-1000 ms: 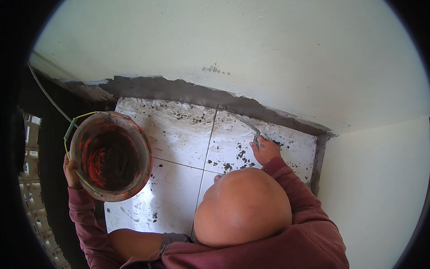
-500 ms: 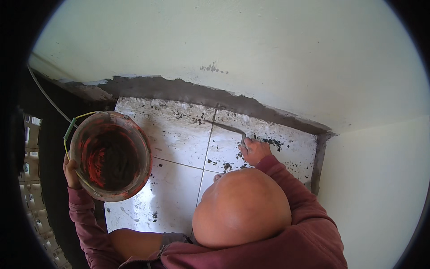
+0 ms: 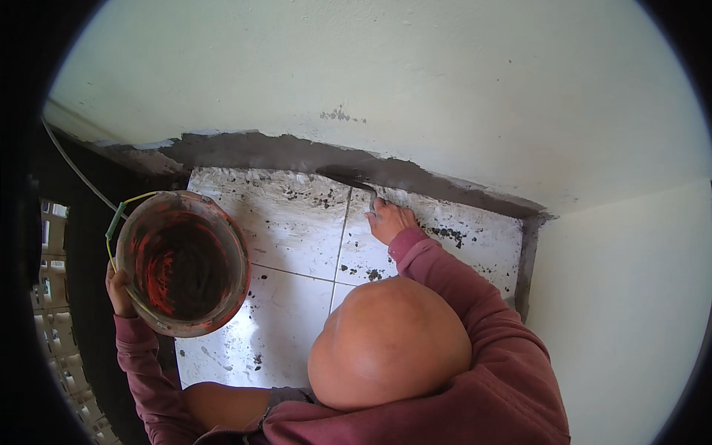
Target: Mixing mortar and applying it to the base of a wall using a trowel.
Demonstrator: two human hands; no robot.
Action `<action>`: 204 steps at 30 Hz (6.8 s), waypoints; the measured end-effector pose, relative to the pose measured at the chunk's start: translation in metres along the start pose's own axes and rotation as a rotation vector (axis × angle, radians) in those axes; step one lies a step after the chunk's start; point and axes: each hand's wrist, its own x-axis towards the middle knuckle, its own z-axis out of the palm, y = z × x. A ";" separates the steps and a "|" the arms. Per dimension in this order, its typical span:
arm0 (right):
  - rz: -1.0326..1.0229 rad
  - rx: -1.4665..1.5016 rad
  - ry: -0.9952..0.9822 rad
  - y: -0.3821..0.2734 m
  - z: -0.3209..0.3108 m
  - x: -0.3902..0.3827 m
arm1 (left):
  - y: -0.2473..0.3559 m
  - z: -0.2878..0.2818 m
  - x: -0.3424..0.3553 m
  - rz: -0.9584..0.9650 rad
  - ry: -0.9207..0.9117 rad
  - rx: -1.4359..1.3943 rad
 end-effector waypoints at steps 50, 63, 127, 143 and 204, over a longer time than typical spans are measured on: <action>-0.053 -0.094 -0.121 0.008 -0.013 0.015 | 0.002 0.004 -0.001 0.023 0.019 0.012; -0.190 0.043 0.154 0.026 -0.064 -0.033 | 0.005 0.009 -0.003 0.007 0.028 -0.030; -0.374 0.175 -0.044 -0.029 -0.014 -0.055 | 0.003 0.015 -0.036 0.131 -0.099 -0.033; 0.066 -0.222 -0.197 0.174 -0.137 -0.081 | -0.008 -0.018 0.002 0.013 -0.029 0.111; 0.001 -0.176 0.005 0.137 -0.155 -0.107 | 0.002 0.001 -0.009 0.038 0.010 0.041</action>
